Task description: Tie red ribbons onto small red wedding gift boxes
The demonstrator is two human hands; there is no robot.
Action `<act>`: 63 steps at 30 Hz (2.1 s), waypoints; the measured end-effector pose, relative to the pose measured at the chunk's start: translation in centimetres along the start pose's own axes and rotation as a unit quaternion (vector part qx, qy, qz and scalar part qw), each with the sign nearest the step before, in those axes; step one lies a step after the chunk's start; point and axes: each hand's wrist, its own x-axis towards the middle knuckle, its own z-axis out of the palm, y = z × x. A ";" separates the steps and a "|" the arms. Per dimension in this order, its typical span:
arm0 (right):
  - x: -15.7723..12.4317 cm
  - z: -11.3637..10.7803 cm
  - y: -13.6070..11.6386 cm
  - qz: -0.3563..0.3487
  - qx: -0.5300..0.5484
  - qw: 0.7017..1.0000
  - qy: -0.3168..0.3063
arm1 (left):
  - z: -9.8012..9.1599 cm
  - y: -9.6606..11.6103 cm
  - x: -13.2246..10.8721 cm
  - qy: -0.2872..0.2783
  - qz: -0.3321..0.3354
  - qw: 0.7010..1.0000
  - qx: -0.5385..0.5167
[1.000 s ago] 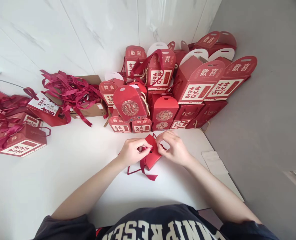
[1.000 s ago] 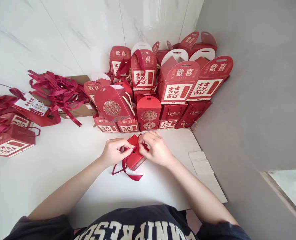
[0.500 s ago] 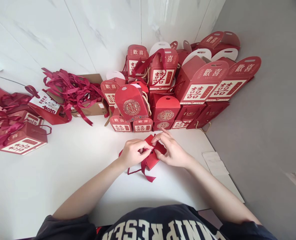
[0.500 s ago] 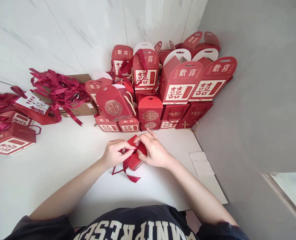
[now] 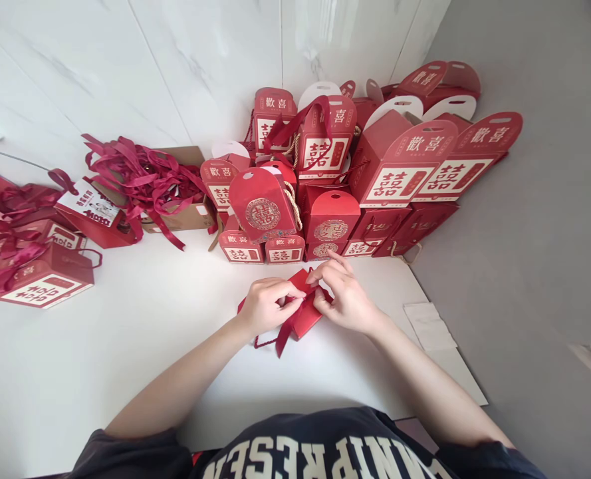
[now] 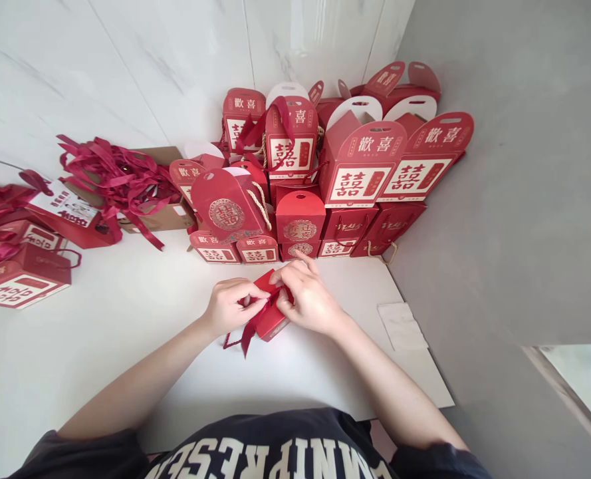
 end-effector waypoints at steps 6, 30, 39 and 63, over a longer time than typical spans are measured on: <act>0.0 -0.6 -0.5 0.086 0.179 0.978 -0.070 | -0.1 -0.1 0.0 -0.003 -0.003 1.000 0.002; -1.7 -2.1 1.1 0.182 0.542 0.820 -0.038 | 0.2 -0.3 0.1 0.008 0.054 0.998 -0.033; -2.4 -5.2 2.1 0.297 0.548 0.782 -0.017 | 0.2 -0.3 0.1 0.015 0.054 0.998 -0.042; -0.2 -3.0 -1.1 0.159 0.141 0.967 -0.144 | 0.2 -0.1 -0.1 0.001 0.086 0.996 -0.006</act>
